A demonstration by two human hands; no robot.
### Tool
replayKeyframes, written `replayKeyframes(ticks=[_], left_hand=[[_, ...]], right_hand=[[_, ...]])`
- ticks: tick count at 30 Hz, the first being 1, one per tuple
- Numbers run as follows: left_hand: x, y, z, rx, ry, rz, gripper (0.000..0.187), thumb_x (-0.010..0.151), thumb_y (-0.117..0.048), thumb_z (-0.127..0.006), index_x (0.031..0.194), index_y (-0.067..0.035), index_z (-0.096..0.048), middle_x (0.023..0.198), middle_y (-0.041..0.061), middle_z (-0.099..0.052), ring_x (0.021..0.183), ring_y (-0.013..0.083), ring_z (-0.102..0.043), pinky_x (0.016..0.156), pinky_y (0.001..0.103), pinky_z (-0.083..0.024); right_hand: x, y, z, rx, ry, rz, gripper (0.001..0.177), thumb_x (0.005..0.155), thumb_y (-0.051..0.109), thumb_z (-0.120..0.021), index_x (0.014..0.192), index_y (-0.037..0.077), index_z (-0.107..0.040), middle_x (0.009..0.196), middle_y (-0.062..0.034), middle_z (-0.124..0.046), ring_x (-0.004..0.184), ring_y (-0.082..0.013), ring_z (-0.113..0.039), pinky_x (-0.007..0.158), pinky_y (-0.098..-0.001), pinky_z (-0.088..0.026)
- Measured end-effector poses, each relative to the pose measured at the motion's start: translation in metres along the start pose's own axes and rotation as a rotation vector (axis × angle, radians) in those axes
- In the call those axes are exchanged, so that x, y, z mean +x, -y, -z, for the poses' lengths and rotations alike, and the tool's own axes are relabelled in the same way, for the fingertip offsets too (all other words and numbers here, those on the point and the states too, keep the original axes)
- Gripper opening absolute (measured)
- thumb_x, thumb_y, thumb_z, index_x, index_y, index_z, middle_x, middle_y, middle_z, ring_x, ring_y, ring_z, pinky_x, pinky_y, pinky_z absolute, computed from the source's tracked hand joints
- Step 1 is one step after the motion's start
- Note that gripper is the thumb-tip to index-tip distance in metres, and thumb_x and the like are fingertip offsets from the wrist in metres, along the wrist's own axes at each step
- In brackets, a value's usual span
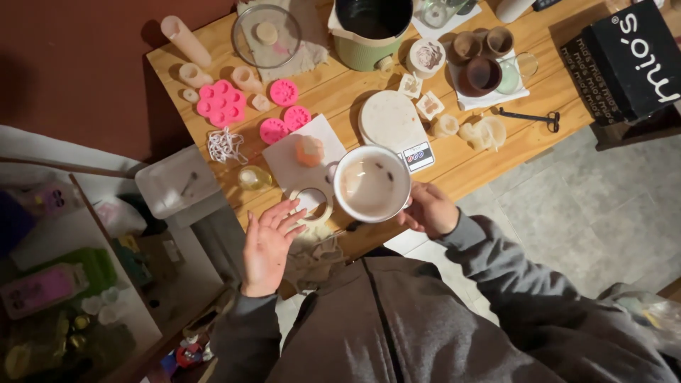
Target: Preparing a candle wick and pouring melted wax into a mold.
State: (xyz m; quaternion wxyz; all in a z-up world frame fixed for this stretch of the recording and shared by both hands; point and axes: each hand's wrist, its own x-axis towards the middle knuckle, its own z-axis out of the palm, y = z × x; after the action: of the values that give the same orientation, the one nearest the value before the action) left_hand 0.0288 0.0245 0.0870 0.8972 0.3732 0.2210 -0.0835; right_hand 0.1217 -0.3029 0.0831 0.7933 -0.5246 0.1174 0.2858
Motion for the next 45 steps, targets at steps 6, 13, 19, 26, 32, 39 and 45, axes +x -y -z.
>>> replayKeyframes(ticks=[6,13,19,26,32,39,45], left_hand=[[-0.001,0.008,0.005,0.024,0.000,0.010,0.076,0.104,-0.063,-0.025,0.139,-0.004,-0.058,0.143,0.019,-0.060,0.127,0.0361,-0.061,0.099,0.043,-0.050],[-0.003,0.012,0.018,0.012,-0.028,-0.011,0.073,0.106,-0.061,-0.027,0.138,-0.004,-0.059,0.141,0.018,-0.062,0.121,0.0326,-0.063,0.096,0.040,-0.052],[-0.004,0.017,0.028,-0.009,-0.065,-0.028,0.072,0.106,-0.061,-0.029,0.137,-0.004,-0.059,0.137,0.019,-0.063,0.117,0.0323,-0.064,0.093,0.040,-0.053],[-0.005,0.017,0.026,-0.005,-0.068,-0.060,0.070,0.107,-0.060,-0.031,0.135,-0.003,-0.060,0.133,0.019,-0.065,0.112,0.0304,-0.066,0.092,0.039,-0.053],[0.002,0.024,0.008,0.131,-0.041,-0.131,0.059,0.107,-0.048,-0.037,0.132,0.000,-0.061,0.128,0.021,-0.068,0.108,0.0300,-0.069,0.091,0.039,-0.054],[0.070,-0.004,-0.045,1.385,0.071,-0.870,0.060,0.084,-0.008,-0.081,0.139,-0.002,-0.058,0.140,0.017,-0.058,0.132,0.0375,-0.056,0.116,0.047,-0.042],[0.187,0.009,-0.001,1.740,0.139,-0.858,0.115,0.047,-0.019,-0.100,0.148,0.000,-0.049,0.140,0.022,-0.058,0.137,0.0439,-0.048,0.120,0.058,-0.030]], right_hand=[[0.012,-0.021,-0.016,0.049,0.047,0.016,0.036,0.106,0.022,-0.046,0.075,0.003,-0.046,0.052,-0.0311,-0.055,0.027,-0.0241,-0.041,0.023,-0.0249,-0.029],[0.009,-0.017,-0.022,0.083,0.008,-0.013,0.032,0.105,0.020,-0.043,0.078,0.003,-0.048,0.053,-0.0292,-0.054,0.032,-0.0205,-0.041,0.025,-0.0233,-0.028],[0.010,-0.015,-0.015,0.035,-0.032,-0.025,0.033,0.104,0.020,-0.043,0.076,0.005,-0.047,0.051,-0.0271,-0.053,0.029,-0.0214,-0.042,0.023,-0.0244,-0.028],[0.016,-0.014,-0.005,0.007,-0.051,-0.044,0.028,0.102,0.019,-0.045,0.079,0.004,-0.048,0.050,-0.0286,-0.054,0.028,-0.0230,-0.041,0.023,-0.0262,-0.026],[0.021,-0.022,0.034,-0.008,-0.077,-0.043,0.027,0.103,0.021,-0.045,0.083,0.004,-0.050,0.052,-0.0278,-0.055,0.029,-0.0231,-0.045,0.023,-0.0261,-0.028],[0.019,0.030,0.081,-0.064,-0.125,0.078,0.030,0.105,0.023,-0.044,0.081,0.006,-0.049,0.059,-0.0287,-0.057,0.035,-0.0230,-0.046,0.028,-0.0249,-0.028],[0.061,0.027,0.085,-0.050,-0.106,0.153,0.036,0.110,0.031,-0.044,0.082,0.008,-0.046,0.062,-0.0300,-0.058,0.038,-0.0233,-0.048,0.030,-0.0243,-0.030]])
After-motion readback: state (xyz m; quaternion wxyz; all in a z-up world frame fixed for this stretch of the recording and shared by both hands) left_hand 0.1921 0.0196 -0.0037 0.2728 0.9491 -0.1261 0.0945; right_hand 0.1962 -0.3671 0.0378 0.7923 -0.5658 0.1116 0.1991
